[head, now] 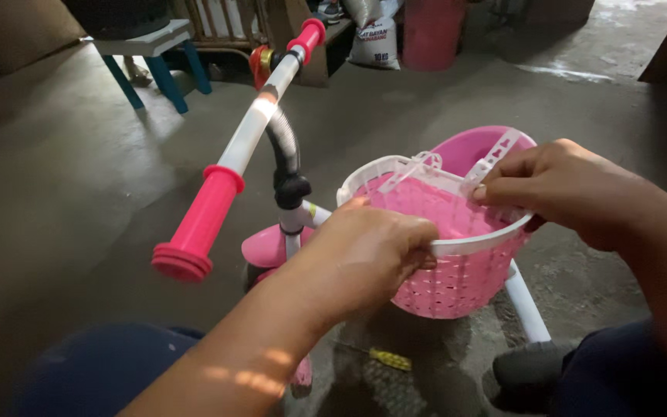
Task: The person attaches a pink plastic basket to the handlebar of a children's tricycle, fastening it with zip ties and pulling them tight by hand. They then adjust the black handlebar stem, reposition the red bell on the handlebar, and check the fit of the parts.
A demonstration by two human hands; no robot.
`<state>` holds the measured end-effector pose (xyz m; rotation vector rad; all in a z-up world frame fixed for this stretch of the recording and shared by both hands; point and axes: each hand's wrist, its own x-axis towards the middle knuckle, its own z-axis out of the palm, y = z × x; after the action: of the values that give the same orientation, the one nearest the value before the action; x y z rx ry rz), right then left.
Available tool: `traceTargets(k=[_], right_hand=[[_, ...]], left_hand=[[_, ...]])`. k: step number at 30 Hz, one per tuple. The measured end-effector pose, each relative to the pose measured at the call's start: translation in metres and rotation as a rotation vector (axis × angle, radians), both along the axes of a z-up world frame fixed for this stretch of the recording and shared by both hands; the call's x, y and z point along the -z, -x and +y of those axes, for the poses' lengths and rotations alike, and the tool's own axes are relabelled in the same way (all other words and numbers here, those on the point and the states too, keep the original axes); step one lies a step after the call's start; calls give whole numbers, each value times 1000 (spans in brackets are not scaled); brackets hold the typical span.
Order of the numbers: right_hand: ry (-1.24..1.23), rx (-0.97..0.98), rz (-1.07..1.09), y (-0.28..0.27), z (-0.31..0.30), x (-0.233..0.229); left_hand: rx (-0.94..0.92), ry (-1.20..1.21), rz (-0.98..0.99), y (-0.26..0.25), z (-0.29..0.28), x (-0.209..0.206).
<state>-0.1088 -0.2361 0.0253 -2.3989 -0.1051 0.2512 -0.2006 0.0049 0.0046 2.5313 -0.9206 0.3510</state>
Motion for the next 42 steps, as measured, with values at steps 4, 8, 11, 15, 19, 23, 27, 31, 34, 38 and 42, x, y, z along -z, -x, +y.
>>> traceTargets(k=[4,8,11,15,19,23,27,31,34,38,42], right_hand=[[-31,-170,181,19,10,10],[213,-288,294,41,26,28],[281,-456,351,54,35,38],[347,-564,375,54,41,61],[388,-639,317,38,49,84],[370,-668,290,28,46,138],[250,-534,186,19,39,186],[186,-322,389,26,41,240],[195,-268,434,31,44,254],[317,-328,420,31,41,271],[385,-389,353,25,39,286]], left_hand=[[-88,-69,290,32,3,-4],[-1,-114,354,65,-2,2],[-21,-237,464,83,-14,14],[21,-253,573,95,-22,34],[40,-243,531,88,-15,54],[56,-304,547,63,-22,102],[57,-447,644,39,-25,150],[68,-606,855,26,-12,223],[141,-769,988,4,-18,274],[192,-706,1045,6,-26,353],[205,-600,1081,9,-31,417]])
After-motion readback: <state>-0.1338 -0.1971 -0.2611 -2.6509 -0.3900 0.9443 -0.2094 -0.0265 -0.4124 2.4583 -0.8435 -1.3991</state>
